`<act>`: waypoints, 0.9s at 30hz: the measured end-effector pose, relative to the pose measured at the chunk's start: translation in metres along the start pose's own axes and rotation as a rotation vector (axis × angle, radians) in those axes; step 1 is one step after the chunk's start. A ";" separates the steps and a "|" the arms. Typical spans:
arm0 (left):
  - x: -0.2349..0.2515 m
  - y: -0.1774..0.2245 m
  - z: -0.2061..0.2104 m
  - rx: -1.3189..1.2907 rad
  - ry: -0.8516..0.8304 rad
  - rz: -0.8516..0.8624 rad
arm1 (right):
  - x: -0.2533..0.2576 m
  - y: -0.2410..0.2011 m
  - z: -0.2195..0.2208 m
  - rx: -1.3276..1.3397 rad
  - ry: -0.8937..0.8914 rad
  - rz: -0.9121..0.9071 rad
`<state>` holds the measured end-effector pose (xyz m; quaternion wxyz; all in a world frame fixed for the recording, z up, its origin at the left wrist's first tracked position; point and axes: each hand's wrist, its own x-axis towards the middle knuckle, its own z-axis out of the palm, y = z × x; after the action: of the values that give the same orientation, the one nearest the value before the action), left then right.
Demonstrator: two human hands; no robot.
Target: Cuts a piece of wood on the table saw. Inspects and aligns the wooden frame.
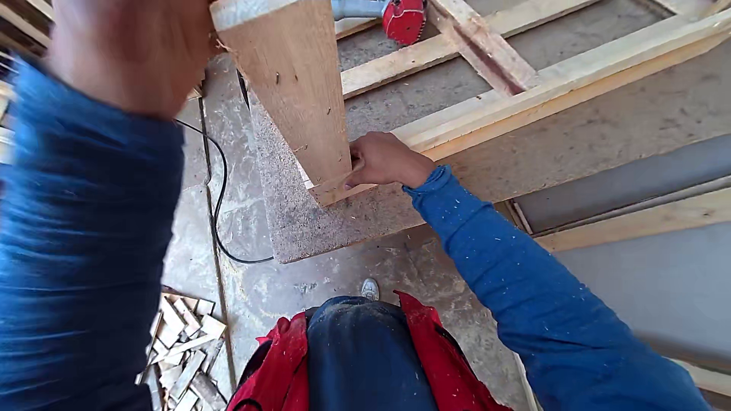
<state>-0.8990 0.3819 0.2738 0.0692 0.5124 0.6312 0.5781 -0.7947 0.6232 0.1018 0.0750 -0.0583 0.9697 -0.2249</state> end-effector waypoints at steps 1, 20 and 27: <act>-0.019 -0.016 0.006 -0.020 0.085 -0.014 | 0.000 0.000 0.001 0.002 0.004 -0.002; -0.118 -0.173 0.075 0.631 -0.052 0.099 | -0.256 -0.064 0.263 0.196 0.879 0.819; -0.116 -0.159 0.067 0.669 -0.107 0.031 | -0.438 -0.237 0.495 0.944 0.377 1.790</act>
<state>-0.8896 0.3725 0.0665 -0.0788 0.5459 0.7735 0.3123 -0.2609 0.2649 -0.1802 0.0771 0.7571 0.4670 -0.4502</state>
